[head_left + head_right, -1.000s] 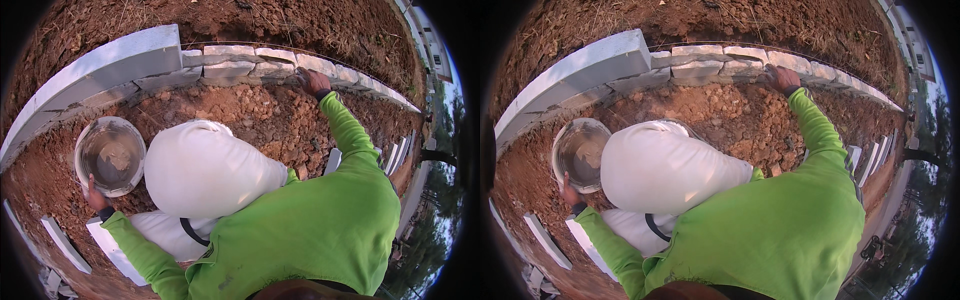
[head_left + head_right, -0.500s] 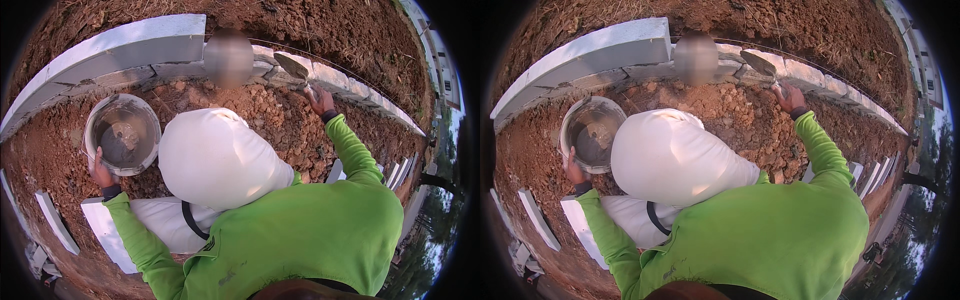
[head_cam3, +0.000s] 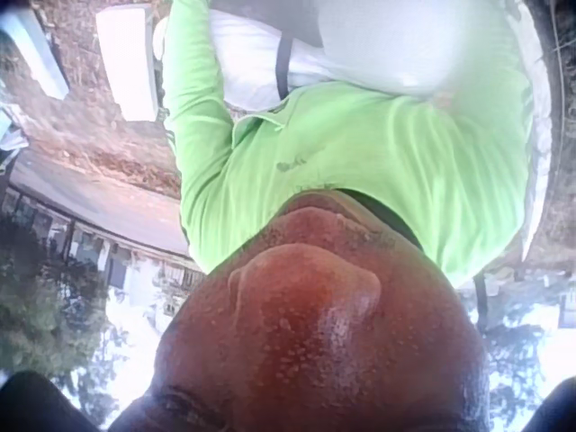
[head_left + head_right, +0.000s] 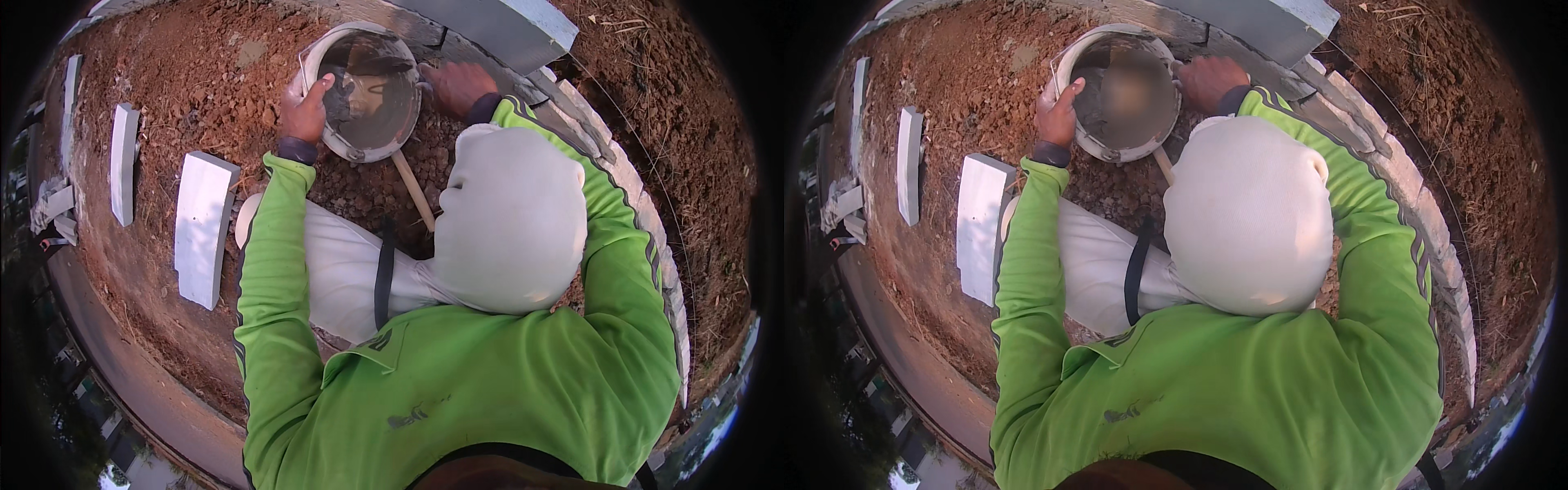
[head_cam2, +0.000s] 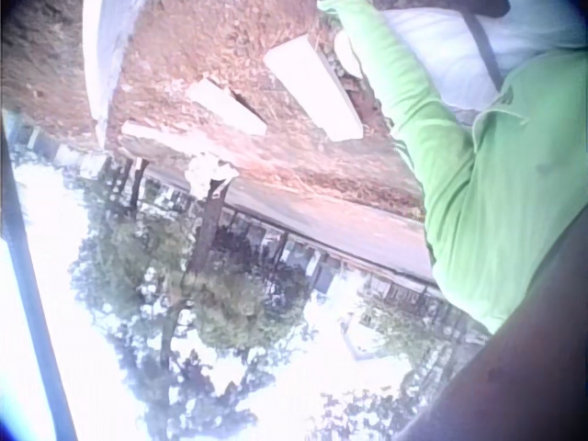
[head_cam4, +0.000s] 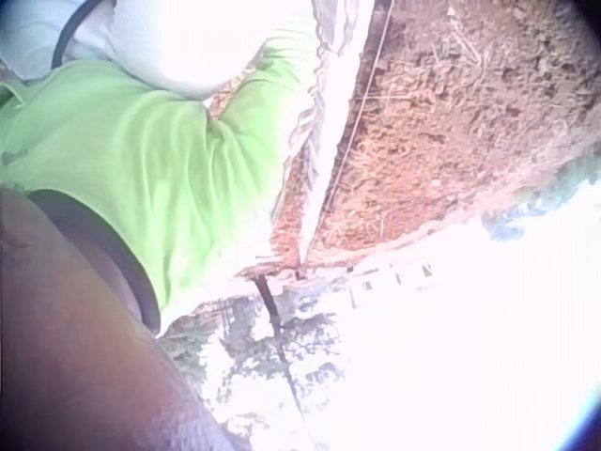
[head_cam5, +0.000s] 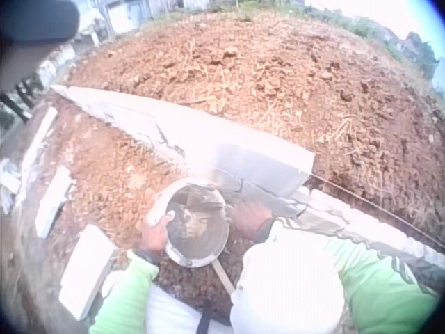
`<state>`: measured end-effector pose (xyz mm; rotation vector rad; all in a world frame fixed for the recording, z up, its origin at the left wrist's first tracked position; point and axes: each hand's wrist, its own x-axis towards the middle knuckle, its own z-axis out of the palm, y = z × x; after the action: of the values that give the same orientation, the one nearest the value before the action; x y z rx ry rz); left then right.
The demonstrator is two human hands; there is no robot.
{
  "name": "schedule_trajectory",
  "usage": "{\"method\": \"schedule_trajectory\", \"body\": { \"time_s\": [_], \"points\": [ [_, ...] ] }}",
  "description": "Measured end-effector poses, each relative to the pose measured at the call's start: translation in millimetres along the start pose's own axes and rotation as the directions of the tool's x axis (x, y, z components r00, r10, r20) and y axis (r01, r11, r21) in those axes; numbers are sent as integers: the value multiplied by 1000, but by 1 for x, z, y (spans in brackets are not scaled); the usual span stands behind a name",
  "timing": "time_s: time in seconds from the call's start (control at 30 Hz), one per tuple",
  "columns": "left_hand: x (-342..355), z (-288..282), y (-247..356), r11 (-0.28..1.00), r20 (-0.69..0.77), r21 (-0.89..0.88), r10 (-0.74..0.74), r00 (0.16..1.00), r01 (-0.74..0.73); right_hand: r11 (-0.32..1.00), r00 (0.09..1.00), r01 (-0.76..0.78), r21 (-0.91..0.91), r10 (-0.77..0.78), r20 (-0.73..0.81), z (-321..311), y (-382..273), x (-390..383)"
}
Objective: The person applies mortar to stone blocks using a trowel and positions them into a curved curb wall, tapping them into place with a hammer and smoothing the mortar joints.
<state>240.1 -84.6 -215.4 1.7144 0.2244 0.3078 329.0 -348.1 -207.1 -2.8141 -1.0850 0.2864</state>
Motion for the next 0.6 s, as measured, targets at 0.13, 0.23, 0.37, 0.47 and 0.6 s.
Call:
{"method": "schedule_trajectory", "body": {
  "time_s": [0.13,0.23,0.37,0.47,0.6],
  "points": [
    [1,5,-4,999,-4,36,26,1000,-26,981,983,164,-102,-154,95,40,-7,28],
    [-1,-5,-16,1000,-45,-7,23,999,-23,981,970,175,90,-187,155,26,-37,3],
    [7,-5,-25,998,-113,-55,4,994,-11,839,957,232,492,-286,36,65,-17,-7],
    [9,-14,-30,992,-194,-112,26,981,-49,527,819,-484,699,-8,573,9,-43,-23],
    [11,-19,-32,991,-189,-126,-74,979,50,302,937,-308,902,-64,342,86,-25,-17]
  ]
}}
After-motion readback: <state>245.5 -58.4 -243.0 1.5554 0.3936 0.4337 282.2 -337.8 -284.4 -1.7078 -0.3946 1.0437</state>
